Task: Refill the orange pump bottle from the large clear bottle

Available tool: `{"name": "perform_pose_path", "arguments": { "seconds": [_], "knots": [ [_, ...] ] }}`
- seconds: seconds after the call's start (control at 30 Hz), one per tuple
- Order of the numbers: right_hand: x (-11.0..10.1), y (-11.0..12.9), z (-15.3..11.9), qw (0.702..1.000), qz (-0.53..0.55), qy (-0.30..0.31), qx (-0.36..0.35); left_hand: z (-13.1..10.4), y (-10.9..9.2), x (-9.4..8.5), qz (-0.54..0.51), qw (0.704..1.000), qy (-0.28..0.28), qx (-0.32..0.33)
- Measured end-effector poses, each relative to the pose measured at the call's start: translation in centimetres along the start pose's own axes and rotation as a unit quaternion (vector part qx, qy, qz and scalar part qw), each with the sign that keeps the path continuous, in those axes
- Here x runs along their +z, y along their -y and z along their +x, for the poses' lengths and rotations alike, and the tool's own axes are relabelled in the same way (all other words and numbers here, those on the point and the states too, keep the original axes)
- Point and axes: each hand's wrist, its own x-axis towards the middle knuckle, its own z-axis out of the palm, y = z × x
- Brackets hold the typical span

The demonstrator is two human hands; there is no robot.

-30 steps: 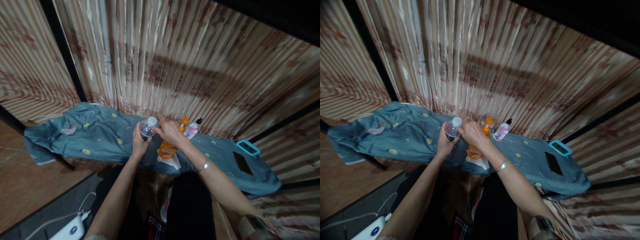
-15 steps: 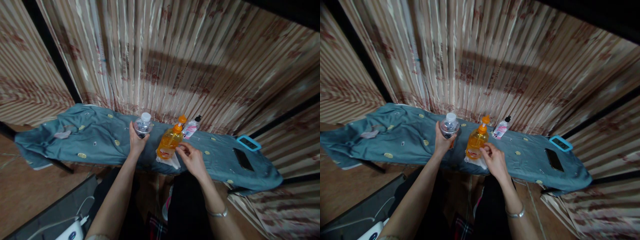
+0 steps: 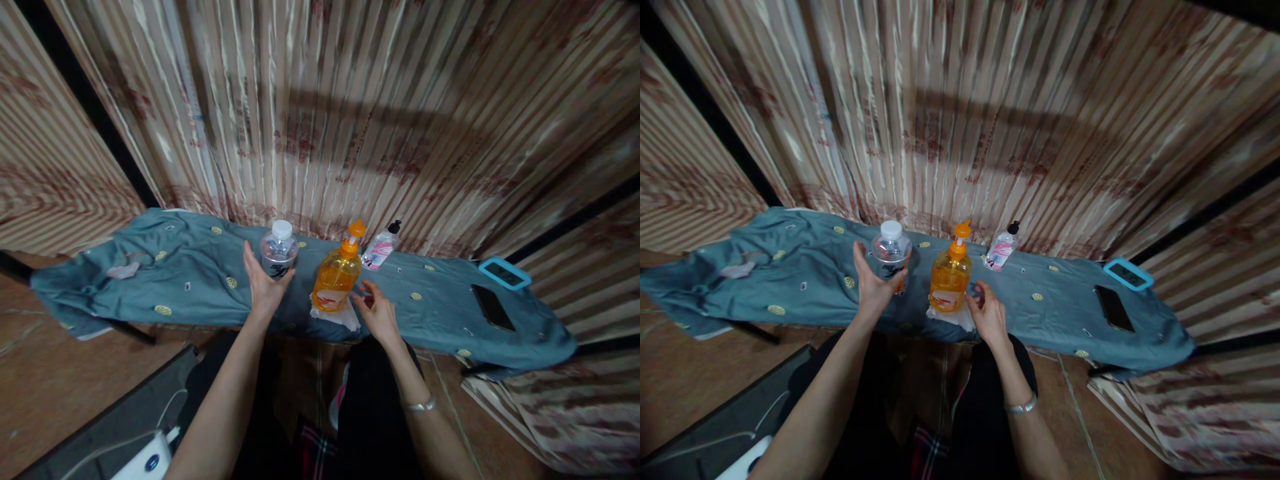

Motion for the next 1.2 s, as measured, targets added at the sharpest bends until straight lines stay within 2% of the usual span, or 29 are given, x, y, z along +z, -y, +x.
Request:
{"name": "perform_pose_path", "arguments": {
  "seconds": [0.17,0.23,0.3,0.37,0.43,0.53,0.63,0.73,0.83,1.0,1.2],
  "knots": [
    [2.8,-2.2,0.7,0.999,-0.026,0.028,0.017,-0.7,-2.8,-1.7,0.056,0.989,0.0,0.135],
    [3.7,-2.9,1.0,0.998,-0.032,0.042,0.016,-1.7,-4.0,-1.3,0.045,0.981,0.04,0.183],
    [4.3,-3.3,1.3,0.998,-0.036,0.057,0.014,-3.0,-4.7,0.0,0.015,0.975,0.108,0.196],
    [4.6,-3.6,1.6,0.997,-0.039,0.072,0.017,-4.2,-4.6,2.0,-0.031,0.974,0.166,0.15],
    [4.8,-3.7,1.8,0.995,-0.042,0.089,0.022,-4.8,-4.0,4.3,-0.073,0.975,0.198,0.071],
    [4.9,-3.8,2.1,0.992,-0.043,0.113,0.03,-4.6,-3.3,7.0,-0.131,0.964,0.229,-0.03],
    [5.0,-3.9,2.3,0.991,-0.032,0.127,0.037,-3.7,-3.3,8.6,-0.187,0.947,0.243,-0.096],
    [5.0,-4.2,2.5,0.991,-0.005,0.125,0.045,-3.2,-3.6,9.1,-0.235,0.927,0.255,-0.142],
    [5.0,-4.5,2.7,0.992,0.033,0.108,0.054,-3.3,-3.9,9.1,-0.257,0.922,0.237,-0.166],
    [4.8,-4.7,3.0,0.991,0.111,0.054,0.053,-3.7,-4.3,8.8,-0.254,0.926,0.231,-0.157],
    [3.8,-3.7,3.2,0.976,0.215,-0.015,0.023,-3.6,-4.7,9.1,-0.253,0.924,0.236,-0.163]
  ]
}}
